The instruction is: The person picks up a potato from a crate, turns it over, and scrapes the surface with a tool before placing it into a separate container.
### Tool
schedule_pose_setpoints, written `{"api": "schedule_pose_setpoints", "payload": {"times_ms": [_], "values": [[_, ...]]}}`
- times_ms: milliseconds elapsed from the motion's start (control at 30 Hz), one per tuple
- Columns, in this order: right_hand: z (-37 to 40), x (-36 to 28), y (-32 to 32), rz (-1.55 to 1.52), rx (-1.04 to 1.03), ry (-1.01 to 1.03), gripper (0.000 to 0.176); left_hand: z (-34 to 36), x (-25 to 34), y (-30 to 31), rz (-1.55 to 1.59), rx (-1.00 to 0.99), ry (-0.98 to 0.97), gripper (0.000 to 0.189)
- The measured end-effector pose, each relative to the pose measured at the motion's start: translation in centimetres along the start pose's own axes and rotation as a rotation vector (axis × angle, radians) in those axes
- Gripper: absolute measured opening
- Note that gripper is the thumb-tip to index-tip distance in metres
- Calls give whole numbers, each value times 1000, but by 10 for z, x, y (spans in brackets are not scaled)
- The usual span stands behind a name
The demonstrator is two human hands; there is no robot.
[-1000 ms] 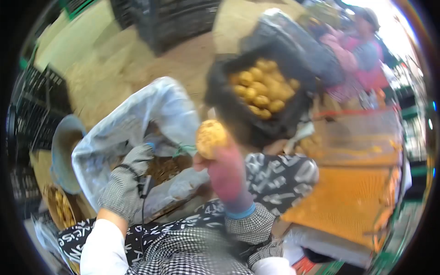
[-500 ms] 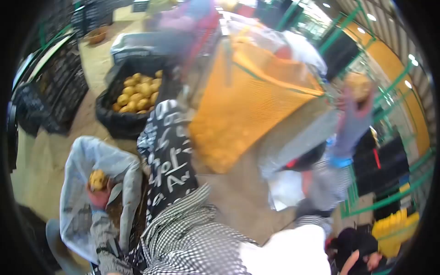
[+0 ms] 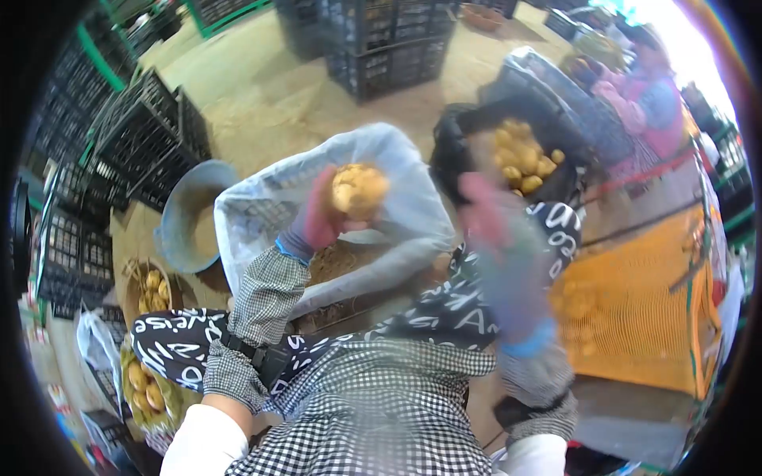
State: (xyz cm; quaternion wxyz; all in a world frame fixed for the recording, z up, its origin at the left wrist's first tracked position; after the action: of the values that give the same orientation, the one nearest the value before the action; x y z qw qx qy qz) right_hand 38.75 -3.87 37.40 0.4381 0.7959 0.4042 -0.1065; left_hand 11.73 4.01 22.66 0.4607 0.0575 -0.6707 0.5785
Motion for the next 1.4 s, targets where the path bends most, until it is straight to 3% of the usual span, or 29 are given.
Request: {"api": "schedule_pose_setpoints", "payload": {"times_ms": [33, 67, 100, 167, 300, 400, 500, 600, 700, 733, 800, 867, 900, 967, 1033, 1100, 1200, 1267, 1300, 1333, 1400], "values": [[-1, 20, -46, -2, -90, 67, 40, 5, 4, -5, 31, 67, -34, 67], [6, 24, -98, -822, -166, -472, 64, 10, 6, -12, 83, 132, -94, 65], [2, 25, -128, -61, -243, -51, 79, 17, 6, -17, 137, 197, -158, 64], [0, 11, -172, -266, -209, -14, 79, 33, -6, -12, 281, 280, -257, 57], [20, 4, -234, -486, -176, -84, 67, 78, -22, -12, 264, 538, -199, 56], [38, 20, -267, -703, -418, -221, 56, 87, -48, 15, 457, 720, -207, 58], [51, 30, -285, -719, -467, -250, 43, 93, -78, 48, 603, 661, -137, 56], [58, 51, -302, -645, -431, -279, 34, 87, -91, 52, 637, 836, -77, 52], [53, 60, -303, -751, -397, -548, 29, 83, -84, 51, 764, 646, -53, 50], [49, 59, -301, -825, -386, -681, 28, 82, -81, 49, 708, 710, -78, 49], [42, 61, -299, -714, -439, -610, 30, 78, -74, 43, 596, 839, -129, 47], [37, 53, -287, -738, -442, -529, 37, 76, -66, 42, 263, 923, -204, 47], [35, 50, -284, -655, -474, -395, 42, 75, -64, 43, 91, 958, -240, 47], [35, 42, -278, -484, -531, -135, 51, 74, -68, 48, 14, 961, -256, 48], [31, 29, -270, -808, -552, -344, 46, 76, -72, 51, -37, 945, -236, 50], [33, 29, -269, -889, -573, -439, 46, 76, -72, 54, -64, 910, -188, 52], [38, 46, -276, -710, -626, -500, 46, 75, -78, 52, 292, 941, -48, 54], [48, 67, -284, -674, -648, -660, 38, 75, -84, 62, 767, 503, -62, 52], [43, 62, -283, -610, -596, -564, 33, 74, -81, 65, 987, 270, -73, 52], [38, 58, -281, -539, -540, -473, 28, 75, -81, 68, 999, 281, -57, 51], [24, 49, -266, -672, -569, -837, 28, 77, -78, 70, 1024, 308, -30, 50]]}}
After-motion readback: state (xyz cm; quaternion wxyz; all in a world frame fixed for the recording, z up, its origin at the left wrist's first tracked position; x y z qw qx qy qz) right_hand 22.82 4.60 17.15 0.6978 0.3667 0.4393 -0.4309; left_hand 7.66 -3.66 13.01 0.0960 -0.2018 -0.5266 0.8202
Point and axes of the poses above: each hand's wrist, its own z-axis away from the middle knuckle, its own y-axis out of the back of the hand, x = y × z, the point moved 1 cm from there along -z, towards the middle knuckle, and after that the axes turned 3 degrees about x, right-handed, at the moved point
